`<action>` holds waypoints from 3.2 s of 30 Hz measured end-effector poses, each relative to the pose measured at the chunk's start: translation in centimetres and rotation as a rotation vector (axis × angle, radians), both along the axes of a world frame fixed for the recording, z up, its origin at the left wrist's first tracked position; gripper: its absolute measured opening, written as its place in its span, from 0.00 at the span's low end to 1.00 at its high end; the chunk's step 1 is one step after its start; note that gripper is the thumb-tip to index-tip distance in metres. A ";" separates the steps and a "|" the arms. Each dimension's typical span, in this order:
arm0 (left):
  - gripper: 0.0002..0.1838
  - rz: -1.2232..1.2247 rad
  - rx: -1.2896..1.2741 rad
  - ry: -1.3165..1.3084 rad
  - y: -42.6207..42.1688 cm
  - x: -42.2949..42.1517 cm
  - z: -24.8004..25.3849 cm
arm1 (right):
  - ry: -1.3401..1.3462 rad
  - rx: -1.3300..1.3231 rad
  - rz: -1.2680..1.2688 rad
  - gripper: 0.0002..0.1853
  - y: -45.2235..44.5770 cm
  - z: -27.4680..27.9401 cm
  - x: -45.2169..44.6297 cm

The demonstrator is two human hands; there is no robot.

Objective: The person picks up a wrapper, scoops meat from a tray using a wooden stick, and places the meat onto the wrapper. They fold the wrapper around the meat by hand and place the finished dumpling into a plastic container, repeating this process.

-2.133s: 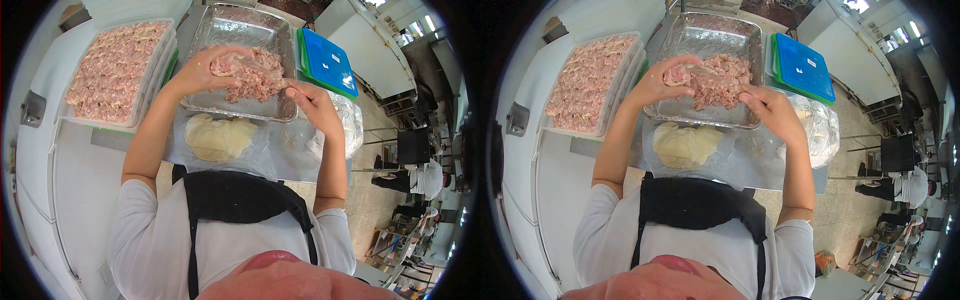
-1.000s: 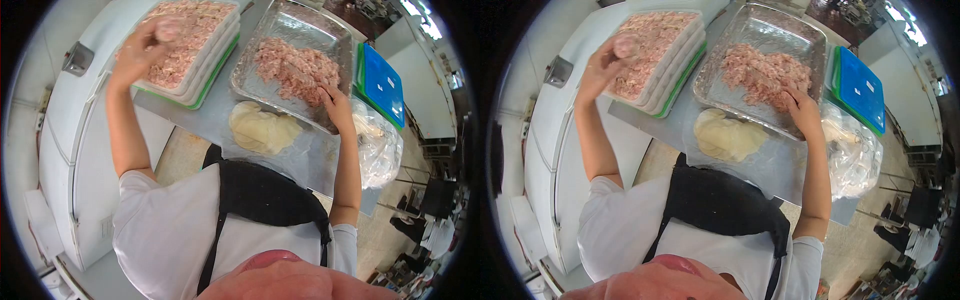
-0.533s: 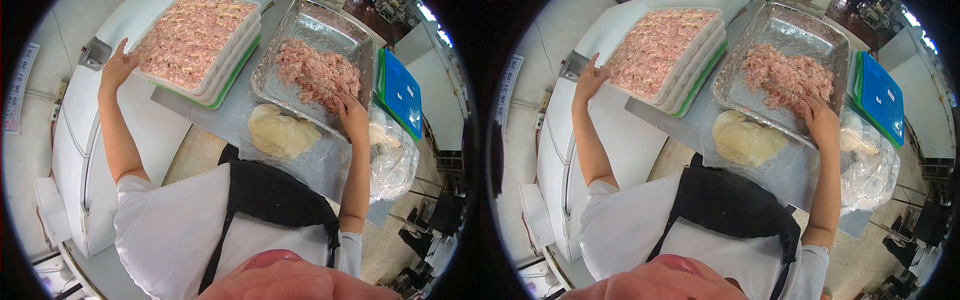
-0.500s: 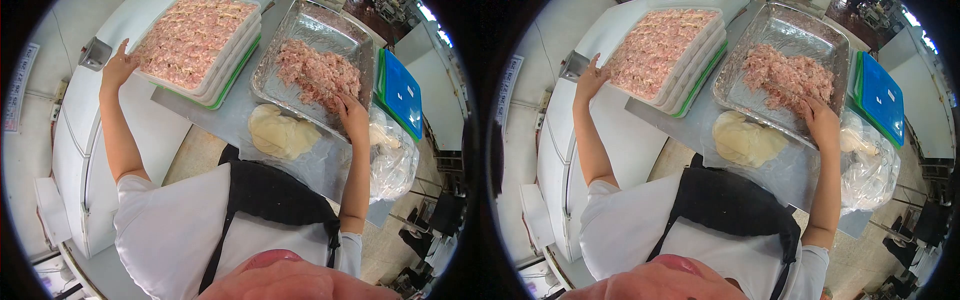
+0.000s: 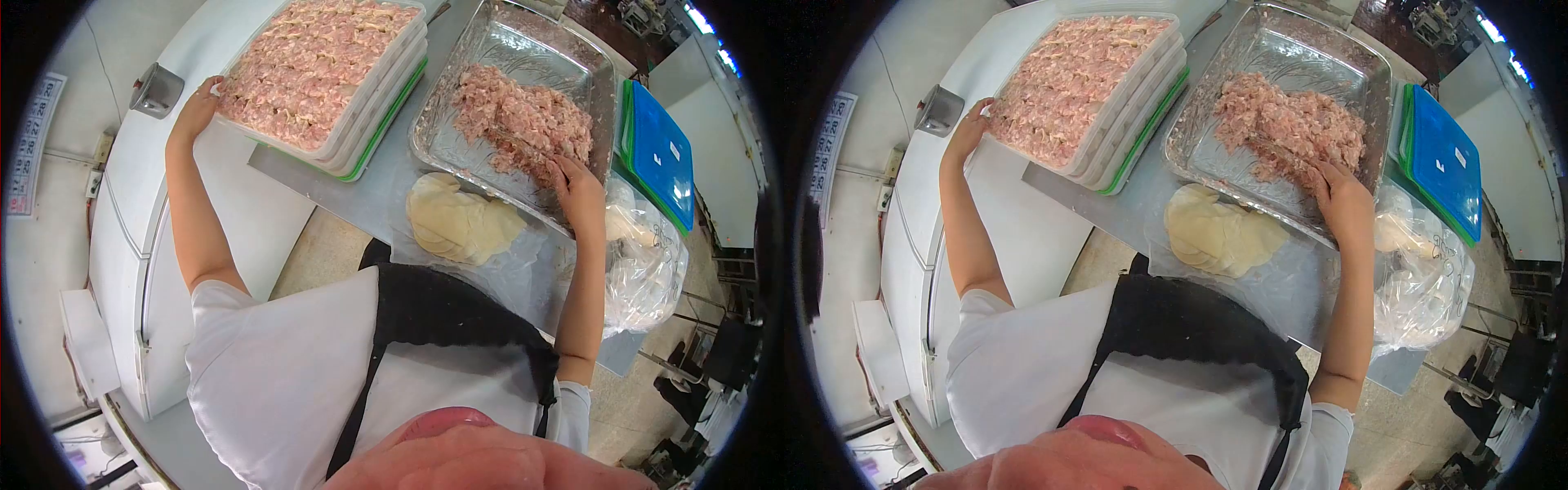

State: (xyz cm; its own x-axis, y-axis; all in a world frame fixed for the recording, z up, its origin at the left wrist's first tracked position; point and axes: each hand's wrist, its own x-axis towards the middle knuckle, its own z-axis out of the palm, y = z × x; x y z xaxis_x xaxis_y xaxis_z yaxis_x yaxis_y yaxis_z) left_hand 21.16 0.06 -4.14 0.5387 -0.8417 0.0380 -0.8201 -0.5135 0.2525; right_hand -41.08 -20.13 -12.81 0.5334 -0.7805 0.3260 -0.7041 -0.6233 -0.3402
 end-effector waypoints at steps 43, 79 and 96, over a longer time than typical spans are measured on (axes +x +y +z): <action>0.12 -1.275 -0.235 0.218 -7.9 -42.5 -13.8 | 0.685 -0.293 0.097 0.15 0.3 3.3 1.6; 0.08 -1.046 -0.375 0.641 -5.5 -36.7 -12.9 | 0.500 -0.007 0.316 0.08 5.6 3.6 9.4; 0.19 -0.701 -0.107 2.081 -10.3 -39.4 -7.2 | -0.415 0.668 0.007 0.20 2.8 5.9 1.8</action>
State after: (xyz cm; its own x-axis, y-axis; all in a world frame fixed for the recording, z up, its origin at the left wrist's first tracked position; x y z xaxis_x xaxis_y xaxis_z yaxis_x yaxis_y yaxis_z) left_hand -18.28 -10.24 -11.38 -0.4399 -0.8978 0.0211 0.5836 -0.2679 0.7666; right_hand -39.32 -17.29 -6.96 0.4763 -0.8785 -0.0374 -0.4345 -0.1982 -0.8786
